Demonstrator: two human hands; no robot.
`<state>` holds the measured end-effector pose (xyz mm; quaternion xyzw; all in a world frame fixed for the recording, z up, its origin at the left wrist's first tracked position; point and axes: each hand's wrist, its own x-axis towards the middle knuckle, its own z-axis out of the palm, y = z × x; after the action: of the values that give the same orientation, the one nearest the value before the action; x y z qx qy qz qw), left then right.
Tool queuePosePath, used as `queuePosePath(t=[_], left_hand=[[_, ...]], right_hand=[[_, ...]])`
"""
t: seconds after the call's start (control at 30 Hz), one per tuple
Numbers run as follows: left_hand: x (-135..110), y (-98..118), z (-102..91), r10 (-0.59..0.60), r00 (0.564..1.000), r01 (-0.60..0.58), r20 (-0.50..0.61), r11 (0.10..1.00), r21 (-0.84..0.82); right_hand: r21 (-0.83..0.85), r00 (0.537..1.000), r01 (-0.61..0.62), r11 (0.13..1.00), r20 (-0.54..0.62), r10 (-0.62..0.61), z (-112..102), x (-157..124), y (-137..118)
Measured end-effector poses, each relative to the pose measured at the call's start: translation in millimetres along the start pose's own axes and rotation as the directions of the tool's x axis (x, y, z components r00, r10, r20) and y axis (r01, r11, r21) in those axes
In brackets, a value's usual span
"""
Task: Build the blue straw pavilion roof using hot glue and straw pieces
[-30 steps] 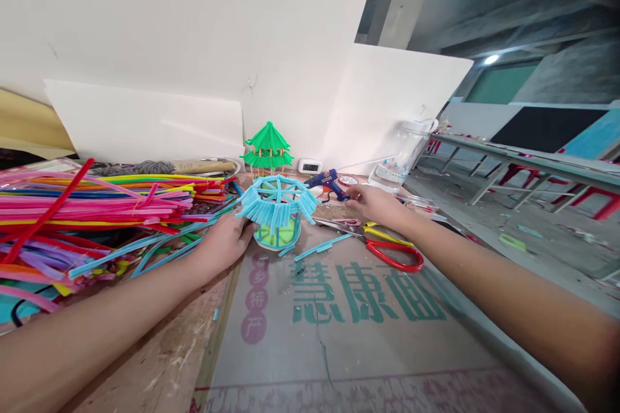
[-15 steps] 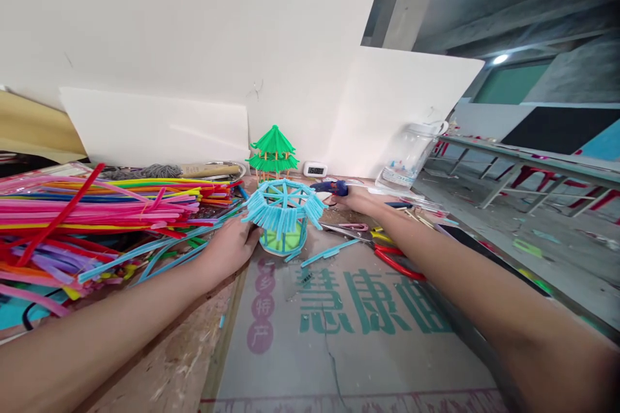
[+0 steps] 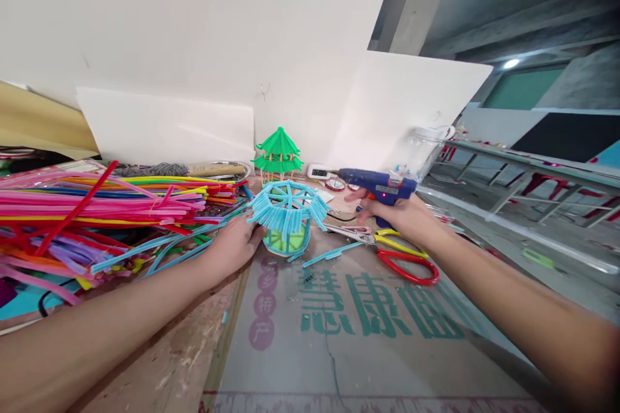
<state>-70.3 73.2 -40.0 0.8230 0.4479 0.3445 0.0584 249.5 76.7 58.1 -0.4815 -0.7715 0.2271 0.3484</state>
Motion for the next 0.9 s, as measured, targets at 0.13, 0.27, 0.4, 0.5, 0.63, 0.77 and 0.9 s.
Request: queuePosePath(t=[0.13, 0.27, 0.4, 0.5, 0.63, 0.77, 0.9], left_hand=[[0, -1, 0.5, 0.004, 1.000, -0.004, -0.001, 1.000, 0.009], [0, -1, 0.3, -0.004, 1.000, 0.004, -0.003, 1.000, 0.007], [0, 0, -0.3, 0.013, 1.000, -0.013, 0.003, 1.000, -0.003], [0, 0, -0.9, 0.020, 1.000, -0.020, -0.001, 1.000, -0.005], [1, 1, -1.5, 0.023, 1.000, -0.023, 0.003, 1.000, 0.007], [0, -1, -0.7, 0.026, 1.000, -0.026, -0.001, 1.000, 0.007], [-1, -4, 0.8, 0.029, 1.000, -0.029, -0.010, 0.999, 0.029]], right_hand=[[0.001, 0.995, 0.063, 0.998, 0.074, -0.062, 9, -30, -17], [-0.075, 0.995, 0.092, 0.993, 0.039, -0.090, 14, -38, -26], [-0.084, 0.984, 0.158, 0.984, 0.096, -0.149, 14, -38, -35], [-0.126, 0.981, 0.179, 0.976, 0.098, -0.167, 14, -39, -38], [-0.217, 0.986, 0.165, 0.962, 0.066, -0.155, 16, -42, -39], [-0.225, 0.979, 0.203, 0.953, 0.066, -0.193, 16, -42, -38], [-0.257, 0.969, 0.246, 0.935, 0.047, -0.242, 15, -43, -37]])
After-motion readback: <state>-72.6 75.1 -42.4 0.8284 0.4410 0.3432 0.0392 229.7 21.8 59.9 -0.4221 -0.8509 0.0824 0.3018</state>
